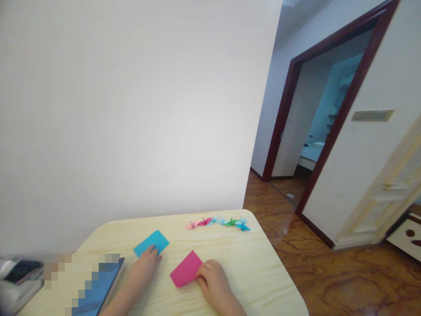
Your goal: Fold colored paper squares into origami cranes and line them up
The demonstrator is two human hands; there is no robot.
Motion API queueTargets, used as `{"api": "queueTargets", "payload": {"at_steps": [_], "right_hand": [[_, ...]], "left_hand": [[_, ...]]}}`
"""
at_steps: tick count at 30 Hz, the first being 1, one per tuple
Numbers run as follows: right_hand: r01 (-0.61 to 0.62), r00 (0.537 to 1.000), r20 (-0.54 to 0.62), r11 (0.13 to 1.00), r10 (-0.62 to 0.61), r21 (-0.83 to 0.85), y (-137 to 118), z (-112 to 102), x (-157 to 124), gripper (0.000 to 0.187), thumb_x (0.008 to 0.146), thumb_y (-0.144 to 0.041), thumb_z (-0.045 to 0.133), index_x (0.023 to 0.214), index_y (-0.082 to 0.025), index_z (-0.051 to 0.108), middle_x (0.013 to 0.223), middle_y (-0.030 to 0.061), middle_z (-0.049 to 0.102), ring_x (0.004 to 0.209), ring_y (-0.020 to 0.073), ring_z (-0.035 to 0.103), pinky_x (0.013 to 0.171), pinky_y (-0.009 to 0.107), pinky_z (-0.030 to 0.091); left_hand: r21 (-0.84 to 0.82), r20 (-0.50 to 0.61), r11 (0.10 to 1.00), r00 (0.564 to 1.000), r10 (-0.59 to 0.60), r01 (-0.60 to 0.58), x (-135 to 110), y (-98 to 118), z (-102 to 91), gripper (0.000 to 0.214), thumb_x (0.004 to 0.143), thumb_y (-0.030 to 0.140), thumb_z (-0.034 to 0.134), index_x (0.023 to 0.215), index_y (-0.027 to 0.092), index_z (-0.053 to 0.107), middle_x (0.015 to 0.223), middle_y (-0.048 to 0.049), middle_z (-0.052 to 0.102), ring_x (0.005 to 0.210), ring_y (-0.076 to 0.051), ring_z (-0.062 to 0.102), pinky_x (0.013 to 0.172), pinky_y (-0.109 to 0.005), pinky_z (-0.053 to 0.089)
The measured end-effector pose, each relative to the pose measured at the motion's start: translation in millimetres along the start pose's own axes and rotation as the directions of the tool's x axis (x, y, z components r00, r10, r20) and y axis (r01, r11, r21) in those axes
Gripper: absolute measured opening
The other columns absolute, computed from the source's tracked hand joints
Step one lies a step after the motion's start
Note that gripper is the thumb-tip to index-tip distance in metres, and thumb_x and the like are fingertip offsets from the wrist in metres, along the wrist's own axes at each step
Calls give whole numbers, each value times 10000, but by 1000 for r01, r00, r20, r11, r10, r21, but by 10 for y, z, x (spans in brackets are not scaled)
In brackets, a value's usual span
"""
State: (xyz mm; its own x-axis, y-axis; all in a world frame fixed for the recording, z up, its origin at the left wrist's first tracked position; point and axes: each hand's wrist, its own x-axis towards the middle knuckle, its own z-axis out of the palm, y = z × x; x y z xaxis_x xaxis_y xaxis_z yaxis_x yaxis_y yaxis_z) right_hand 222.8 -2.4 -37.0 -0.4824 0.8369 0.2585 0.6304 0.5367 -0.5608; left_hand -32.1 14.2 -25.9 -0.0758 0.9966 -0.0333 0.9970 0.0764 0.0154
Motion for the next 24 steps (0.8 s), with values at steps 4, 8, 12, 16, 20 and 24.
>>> {"api": "queueTargets", "payload": {"at_steps": [4,8,12,16,20,24], "right_hand": [[-2,1000,9,1000,2,-8,-9,-25,-1,132,791,-129,544,806,-217,641,825,3,638,834,160,531,763,249,359],[-13,1000,15,1000,13,-16,-13,-20,6,141,787,-123,539,802,-217,643,821,6,637,828,163,534,758,250,362],[-10,1000,11,1000,10,-11,-4,-8,9,147,779,-114,543,808,-215,645,827,5,638,830,158,537,757,245,364],[-12,1000,29,1000,12,-19,-9,-26,10,156,781,-115,536,818,-216,648,837,9,640,842,162,538,767,250,364],[-15,1000,14,1000,15,-15,-8,-26,19,152,780,-118,536,808,-215,650,837,11,643,840,163,540,774,252,364],[-12,1000,1,1000,12,-5,4,-11,20,159,767,-107,544,812,-216,651,838,7,647,835,158,546,768,242,365]], "left_hand": [[0,18,999,999,-34,34,93,-32,-48,297,850,303,529,1115,171,520,1126,-60,569,940,-195,585,784,-406,491],[-34,63,997,996,-64,66,192,-56,-95,311,846,306,535,1129,179,510,1140,-59,561,936,-194,586,774,-405,496],[-103,77,992,995,-69,77,291,-183,-180,308,846,305,536,1127,182,512,1140,-58,561,937,-193,586,774,-402,496],[-152,63,986,996,-58,67,361,-314,-230,298,846,303,536,1120,187,515,1131,-51,564,928,-189,588,767,-398,499],[-147,35,989,999,-26,31,343,-246,-134,402,820,338,559,1177,164,495,1243,-105,513,1083,-235,520,880,-409,436],[-113,53,993,998,-37,43,307,-114,-11,532,780,365,567,1254,148,460,1366,-175,404,1243,-360,349,942,-491,344]]}}
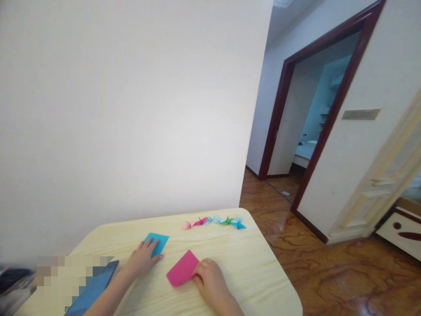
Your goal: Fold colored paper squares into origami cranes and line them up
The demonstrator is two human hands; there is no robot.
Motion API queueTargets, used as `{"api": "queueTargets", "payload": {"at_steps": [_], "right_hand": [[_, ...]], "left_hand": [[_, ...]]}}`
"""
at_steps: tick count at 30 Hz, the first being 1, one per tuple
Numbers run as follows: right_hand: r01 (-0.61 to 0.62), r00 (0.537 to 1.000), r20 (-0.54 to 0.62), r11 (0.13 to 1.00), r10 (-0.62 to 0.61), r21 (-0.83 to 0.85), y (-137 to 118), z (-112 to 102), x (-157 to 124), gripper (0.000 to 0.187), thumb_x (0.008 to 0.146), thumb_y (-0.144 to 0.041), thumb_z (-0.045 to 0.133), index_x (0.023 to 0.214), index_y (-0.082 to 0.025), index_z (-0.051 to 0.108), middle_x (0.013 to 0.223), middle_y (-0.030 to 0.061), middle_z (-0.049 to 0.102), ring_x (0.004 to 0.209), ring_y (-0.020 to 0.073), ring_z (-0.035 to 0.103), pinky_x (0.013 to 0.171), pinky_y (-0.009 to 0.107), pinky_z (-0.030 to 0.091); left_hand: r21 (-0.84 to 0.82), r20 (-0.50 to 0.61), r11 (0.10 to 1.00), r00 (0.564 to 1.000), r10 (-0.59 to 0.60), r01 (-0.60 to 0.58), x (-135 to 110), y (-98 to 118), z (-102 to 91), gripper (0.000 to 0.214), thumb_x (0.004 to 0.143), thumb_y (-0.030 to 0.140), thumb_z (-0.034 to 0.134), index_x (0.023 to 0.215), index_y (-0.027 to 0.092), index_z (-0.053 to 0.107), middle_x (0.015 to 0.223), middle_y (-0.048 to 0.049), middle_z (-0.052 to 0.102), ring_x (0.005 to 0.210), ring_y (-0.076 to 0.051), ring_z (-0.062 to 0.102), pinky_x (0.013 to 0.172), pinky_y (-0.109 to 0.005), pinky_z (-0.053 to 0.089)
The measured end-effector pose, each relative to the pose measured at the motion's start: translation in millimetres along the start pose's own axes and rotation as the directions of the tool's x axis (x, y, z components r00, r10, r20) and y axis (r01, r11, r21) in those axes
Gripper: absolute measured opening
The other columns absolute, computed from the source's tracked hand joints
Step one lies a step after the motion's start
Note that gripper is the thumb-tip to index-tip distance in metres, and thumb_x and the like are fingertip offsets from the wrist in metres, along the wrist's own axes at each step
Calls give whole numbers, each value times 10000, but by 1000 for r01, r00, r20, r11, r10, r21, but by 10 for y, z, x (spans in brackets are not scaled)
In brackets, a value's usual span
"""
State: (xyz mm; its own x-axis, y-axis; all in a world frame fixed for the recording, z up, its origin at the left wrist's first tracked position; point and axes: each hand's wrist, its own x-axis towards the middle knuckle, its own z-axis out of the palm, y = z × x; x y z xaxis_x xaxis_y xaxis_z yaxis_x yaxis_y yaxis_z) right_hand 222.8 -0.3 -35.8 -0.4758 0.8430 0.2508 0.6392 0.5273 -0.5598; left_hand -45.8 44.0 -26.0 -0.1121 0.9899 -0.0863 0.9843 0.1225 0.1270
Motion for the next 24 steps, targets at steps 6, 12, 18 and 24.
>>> {"api": "queueTargets", "payload": {"at_steps": [6,12,18,24], "right_hand": [[3,1000,-3,1000,-3,-28,-2,-12,-30,127,811,-164,540,845,-228,644,843,-6,652,827,146,553,770,232,363],[-73,997,-45,993,69,-92,-17,25,37,137,833,-186,528,739,-190,629,768,17,634,790,160,537,732,238,367],[-210,974,-100,975,202,-75,-39,83,137,129,817,-147,500,819,-184,624,817,42,641,821,196,539,743,264,383],[-232,961,-169,972,221,-48,-58,108,153,142,774,-109,490,812,-188,602,858,61,609,874,222,528,780,290,396]], "left_hand": [[-8,-90,1000,996,-22,21,-64,143,2,454,837,159,387,1287,105,405,1428,-200,286,1320,-346,187,995,-581,161],[-208,-23,950,972,234,-233,-246,582,32,362,862,254,372,1168,176,549,1232,-81,567,1143,-158,487,979,-271,321],[-374,41,895,959,279,-244,-290,763,49,396,856,336,360,1119,134,576,1048,-103,647,956,-172,597,866,-259,416],[-360,97,917,971,217,-169,-337,783,106,549,658,327,622,1154,115,521,1090,-133,615,970,-229,591,792,-279,429]]}}
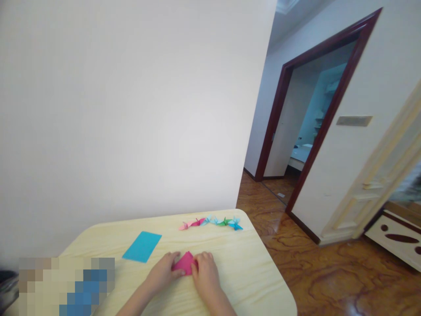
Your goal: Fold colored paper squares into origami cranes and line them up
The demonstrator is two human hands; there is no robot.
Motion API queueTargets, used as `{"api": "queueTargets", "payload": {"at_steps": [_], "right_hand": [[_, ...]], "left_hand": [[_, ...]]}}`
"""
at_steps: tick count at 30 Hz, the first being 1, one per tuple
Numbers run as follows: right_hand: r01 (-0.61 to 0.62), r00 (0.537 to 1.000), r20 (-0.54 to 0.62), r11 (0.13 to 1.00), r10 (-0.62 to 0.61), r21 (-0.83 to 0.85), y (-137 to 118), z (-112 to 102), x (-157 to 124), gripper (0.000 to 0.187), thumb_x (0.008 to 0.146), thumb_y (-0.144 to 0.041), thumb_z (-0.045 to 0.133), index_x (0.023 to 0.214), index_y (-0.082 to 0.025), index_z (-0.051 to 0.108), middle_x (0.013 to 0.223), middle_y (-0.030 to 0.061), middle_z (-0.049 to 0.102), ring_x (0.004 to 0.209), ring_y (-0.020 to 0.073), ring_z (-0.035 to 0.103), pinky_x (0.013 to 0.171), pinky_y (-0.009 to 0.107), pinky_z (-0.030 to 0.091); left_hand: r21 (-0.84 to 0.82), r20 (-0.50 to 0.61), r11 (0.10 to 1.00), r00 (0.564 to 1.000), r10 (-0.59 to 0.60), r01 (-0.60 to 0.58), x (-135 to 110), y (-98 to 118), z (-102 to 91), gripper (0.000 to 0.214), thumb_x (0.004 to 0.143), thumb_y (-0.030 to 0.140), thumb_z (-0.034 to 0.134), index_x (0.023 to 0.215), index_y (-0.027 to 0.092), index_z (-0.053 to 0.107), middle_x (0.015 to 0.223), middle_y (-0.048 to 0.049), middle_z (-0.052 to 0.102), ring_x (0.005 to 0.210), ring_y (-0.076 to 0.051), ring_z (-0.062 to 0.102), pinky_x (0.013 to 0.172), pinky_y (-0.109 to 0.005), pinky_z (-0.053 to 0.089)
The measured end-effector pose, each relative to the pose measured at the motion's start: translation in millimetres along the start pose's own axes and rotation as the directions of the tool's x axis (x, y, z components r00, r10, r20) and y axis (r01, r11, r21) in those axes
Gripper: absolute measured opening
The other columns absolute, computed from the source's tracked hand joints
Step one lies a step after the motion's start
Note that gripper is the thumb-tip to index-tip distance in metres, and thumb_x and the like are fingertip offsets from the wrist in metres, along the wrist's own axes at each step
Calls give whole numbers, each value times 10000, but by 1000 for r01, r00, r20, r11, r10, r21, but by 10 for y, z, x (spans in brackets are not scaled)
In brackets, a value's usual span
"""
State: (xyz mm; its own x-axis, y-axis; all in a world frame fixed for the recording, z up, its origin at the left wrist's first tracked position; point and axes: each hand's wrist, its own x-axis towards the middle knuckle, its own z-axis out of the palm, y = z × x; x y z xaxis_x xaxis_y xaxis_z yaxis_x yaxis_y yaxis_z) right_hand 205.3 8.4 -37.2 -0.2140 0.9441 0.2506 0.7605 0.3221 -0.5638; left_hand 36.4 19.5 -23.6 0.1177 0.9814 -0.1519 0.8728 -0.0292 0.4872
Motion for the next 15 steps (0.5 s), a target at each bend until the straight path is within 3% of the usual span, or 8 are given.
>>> {"api": "queueTargets", "payload": {"at_steps": [3,9,12,15], "right_hand": [[-28,999,-24,1000,28,9,-23,9,16,172,732,-79,490,812,-186,598,933,78,590,923,229,523,831,299,389],[-227,971,77,974,224,21,-43,29,131,363,727,-211,535,1075,-111,562,973,120,616,921,237,573,791,284,414],[-270,957,116,963,265,24,-31,46,176,336,699,-275,572,1003,-135,606,797,77,655,772,227,610,675,278,426],[-280,953,135,959,272,47,-38,64,178,171,648,-252,606,791,-172,651,712,48,647,689,211,600,605,261,405]], "left_hand": [[11,-27,1000,999,-28,28,-14,42,43,464,651,290,621,1087,151,542,1052,-106,633,980,-235,579,785,-290,412],[-1,-78,1000,997,-3,3,-48,65,74,218,668,253,603,871,178,591,937,-62,614,898,-199,566,741,-261,386],[-22,-109,1000,994,16,-19,-74,37,83,185,644,221,624,820,175,588,920,-50,587,887,-186,545,739,-248,374],[-52,-134,998,990,36,-44,-96,-7,105,183,619,197,636,790,175,575,865,-28,580,839,-176,534,714,-242,369]]}}
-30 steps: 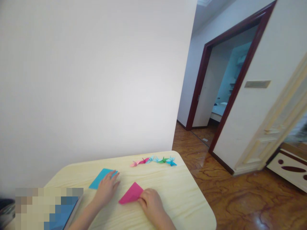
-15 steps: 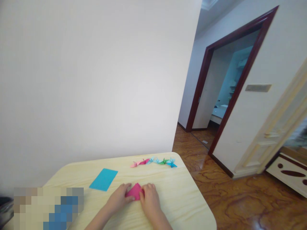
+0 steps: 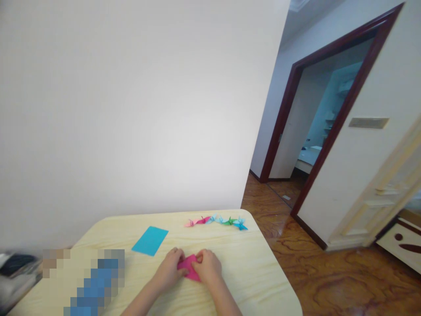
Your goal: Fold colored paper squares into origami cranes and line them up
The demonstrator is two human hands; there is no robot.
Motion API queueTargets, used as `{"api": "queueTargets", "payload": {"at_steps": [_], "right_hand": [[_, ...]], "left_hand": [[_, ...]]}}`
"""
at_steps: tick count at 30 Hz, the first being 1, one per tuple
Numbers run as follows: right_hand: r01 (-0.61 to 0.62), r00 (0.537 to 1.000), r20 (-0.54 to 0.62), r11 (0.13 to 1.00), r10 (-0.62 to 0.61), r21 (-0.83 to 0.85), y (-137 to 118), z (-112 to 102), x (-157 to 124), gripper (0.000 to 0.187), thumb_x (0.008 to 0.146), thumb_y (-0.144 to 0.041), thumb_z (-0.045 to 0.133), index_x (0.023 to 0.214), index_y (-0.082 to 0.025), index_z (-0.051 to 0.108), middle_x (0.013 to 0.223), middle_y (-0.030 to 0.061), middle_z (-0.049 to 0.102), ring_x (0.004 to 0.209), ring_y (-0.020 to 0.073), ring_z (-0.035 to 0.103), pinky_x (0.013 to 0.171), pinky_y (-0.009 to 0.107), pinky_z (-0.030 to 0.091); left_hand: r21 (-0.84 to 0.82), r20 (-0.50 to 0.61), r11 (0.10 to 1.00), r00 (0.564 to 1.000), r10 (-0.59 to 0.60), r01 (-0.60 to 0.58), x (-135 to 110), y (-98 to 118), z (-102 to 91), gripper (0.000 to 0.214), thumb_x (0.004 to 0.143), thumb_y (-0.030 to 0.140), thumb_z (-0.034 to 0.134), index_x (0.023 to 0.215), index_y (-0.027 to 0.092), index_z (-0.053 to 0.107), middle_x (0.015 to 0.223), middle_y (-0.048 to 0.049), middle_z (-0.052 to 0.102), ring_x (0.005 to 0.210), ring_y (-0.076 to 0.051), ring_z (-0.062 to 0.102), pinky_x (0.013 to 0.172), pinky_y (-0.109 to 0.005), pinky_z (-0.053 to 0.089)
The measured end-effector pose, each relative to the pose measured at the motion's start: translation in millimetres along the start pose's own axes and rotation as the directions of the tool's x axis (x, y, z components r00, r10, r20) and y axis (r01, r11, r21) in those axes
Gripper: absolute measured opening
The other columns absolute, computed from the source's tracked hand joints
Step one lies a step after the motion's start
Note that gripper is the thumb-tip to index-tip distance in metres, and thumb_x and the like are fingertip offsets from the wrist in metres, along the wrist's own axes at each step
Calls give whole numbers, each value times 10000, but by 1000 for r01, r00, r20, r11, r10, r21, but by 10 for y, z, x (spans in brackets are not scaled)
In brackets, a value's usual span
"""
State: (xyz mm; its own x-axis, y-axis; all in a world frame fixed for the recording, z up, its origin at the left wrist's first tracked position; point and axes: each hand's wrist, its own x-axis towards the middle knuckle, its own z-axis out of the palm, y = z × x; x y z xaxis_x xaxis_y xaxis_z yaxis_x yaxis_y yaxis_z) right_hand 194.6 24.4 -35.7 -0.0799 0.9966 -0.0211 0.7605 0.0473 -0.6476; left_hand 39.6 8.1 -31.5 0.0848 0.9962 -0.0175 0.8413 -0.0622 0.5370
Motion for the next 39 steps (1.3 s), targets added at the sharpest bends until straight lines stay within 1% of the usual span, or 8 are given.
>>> {"api": "queueTargets", "payload": {"at_steps": [6,9,12,16,20,24,34,39], "right_hand": [[96,995,-12,986,-95,139,-33,7,-60,148,588,-81,594,706,-170,605,713,14,623,682,154,567,604,213,399],[122,992,0,964,-126,238,-50,-13,-90,304,609,-38,551,882,-167,582,635,-30,605,585,121,559,526,179,397],[149,988,-2,935,-156,321,-82,-47,-127,363,645,-53,544,988,-170,565,651,-30,620,582,118,572,520,175,413],[243,970,-74,884,-233,400,-162,-116,-184,83,696,-175,589,752,-161,649,643,7,634,594,142,571,540,208,418],[280,960,-142,876,-243,393,-256,-220,-234,102,729,-202,574,699,-167,665,646,20,634,620,157,565,568,228,414],[288,957,-168,838,-235,464,-323,-323,-275,115,739,-193,561,751,-159,670,696,40,651,650,172,579,600,248,431],[236,971,-133,709,-199,665,-467,-400,-315,161,759,-284,560,708,-140,610,613,18,596,577,144,538,547,233,416],[255,967,-189,726,-173,638,-494,-446,-334,205,752,-330,581,678,-142,613,604,19,597,572,142,532,539,230,415]], "left_hand": [[-82,-26,996,999,36,-38,-47,-92,13,308,594,176,636,898,165,587,778,-3,586,743,-169,539,653,-240,370],[-118,-56,990,996,73,-80,-81,-98,-24,60,626,195,622,681,170,620,738,-15,586,735,-177,544,659,-248,371],[-160,-99,980,990,101,-116,-138,-70,-84,110,690,236,588,603,175,614,693,-27,610,725,-191,557,664,-261,374],[-237,-135,960,984,119,-149,-232,1,-182,202,755,331,547,641,196,645,629,-18,650,650,-193,576,622,-262,390],[-307,-185,936,975,120,-174,-325,51,-301,261,784,400,506,691,210,660,686,-26,693,685,-198,607,645,-265,424],[-409,-218,901,974,55,-142,-414,30,-416,259,700,444,588,796,220,676,782,-27,728,717,-214,640,637,-277,457],[-570,-299,813,952,-71,-119,-474,66,-504,331,616,528,638,668,204,680,600,-8,700,544,-187,600,515,-260,453],[-753,-231,651,965,-127,-95,-483,99,-525,407,553,573,673,683,188,685,615,-22,708,612,-205,632,577,-276,490]]}}
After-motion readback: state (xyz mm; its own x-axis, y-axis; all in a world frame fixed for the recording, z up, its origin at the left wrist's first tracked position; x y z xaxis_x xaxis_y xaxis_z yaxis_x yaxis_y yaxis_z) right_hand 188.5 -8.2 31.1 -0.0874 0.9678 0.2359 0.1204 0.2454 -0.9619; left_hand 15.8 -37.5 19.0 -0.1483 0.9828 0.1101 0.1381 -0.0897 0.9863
